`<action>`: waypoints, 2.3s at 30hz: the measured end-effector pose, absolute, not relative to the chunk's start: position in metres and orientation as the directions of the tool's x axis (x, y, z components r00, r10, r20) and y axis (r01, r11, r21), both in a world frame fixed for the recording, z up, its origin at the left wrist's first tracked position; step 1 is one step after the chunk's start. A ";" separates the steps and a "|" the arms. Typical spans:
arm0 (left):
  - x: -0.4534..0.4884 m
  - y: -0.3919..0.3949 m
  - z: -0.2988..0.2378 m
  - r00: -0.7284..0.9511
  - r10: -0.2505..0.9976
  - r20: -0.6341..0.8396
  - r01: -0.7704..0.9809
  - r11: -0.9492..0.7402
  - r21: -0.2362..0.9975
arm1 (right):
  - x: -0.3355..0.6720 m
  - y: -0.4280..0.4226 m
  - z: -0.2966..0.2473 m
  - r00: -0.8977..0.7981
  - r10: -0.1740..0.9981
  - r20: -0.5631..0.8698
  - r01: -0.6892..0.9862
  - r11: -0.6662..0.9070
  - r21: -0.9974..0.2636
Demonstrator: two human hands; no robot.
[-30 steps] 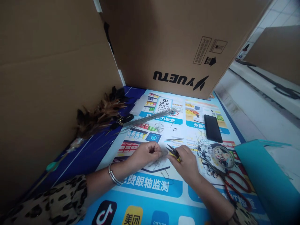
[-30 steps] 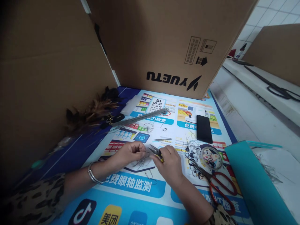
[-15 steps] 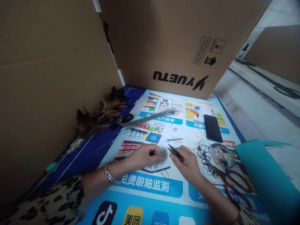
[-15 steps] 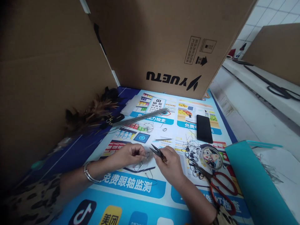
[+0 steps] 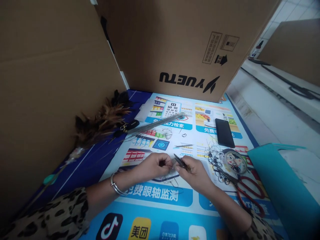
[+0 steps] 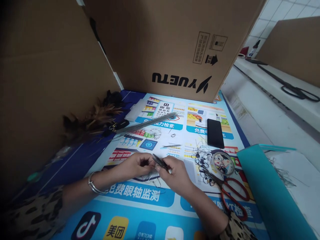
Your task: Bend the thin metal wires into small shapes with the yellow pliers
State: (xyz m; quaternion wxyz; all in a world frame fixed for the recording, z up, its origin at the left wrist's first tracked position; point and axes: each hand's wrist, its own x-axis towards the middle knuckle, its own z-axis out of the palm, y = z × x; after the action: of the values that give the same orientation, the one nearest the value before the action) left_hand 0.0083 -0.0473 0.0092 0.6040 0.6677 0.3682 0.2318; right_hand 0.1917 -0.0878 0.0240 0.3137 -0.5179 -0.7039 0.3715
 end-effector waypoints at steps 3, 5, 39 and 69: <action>0.007 -0.047 0.010 0.609 0.771 -0.187 0.177 0.098 0.979 | 0.195 -0.087 0.029 -0.254 0.967 0.001 0.482 0.127 -0.867; 0.007 -0.048 0.010 0.604 0.767 -0.218 0.144 0.164 0.976 | 0.197 -0.086 0.031 -0.252 0.967 -0.029 0.454 0.092 -0.886; 0.010 -0.054 0.011 0.646 0.740 -0.187 -0.026 0.266 0.964 | 0.194 -0.088 0.021 -0.169 0.979 -0.116 0.203 -0.081 -0.976; 0.008 -0.056 0.004 0.681 0.692 -0.238 -0.108 0.417 0.902 | 0.187 -0.093 0.024 -0.208 0.969 -0.134 0.191 -0.094 -0.977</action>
State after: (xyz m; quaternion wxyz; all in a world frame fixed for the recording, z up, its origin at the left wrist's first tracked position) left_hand 0.0082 -0.0557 0.0043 0.7839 0.4755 0.3070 0.2553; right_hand 0.1868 -0.0930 0.0244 0.3648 -0.5128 -0.5657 0.5328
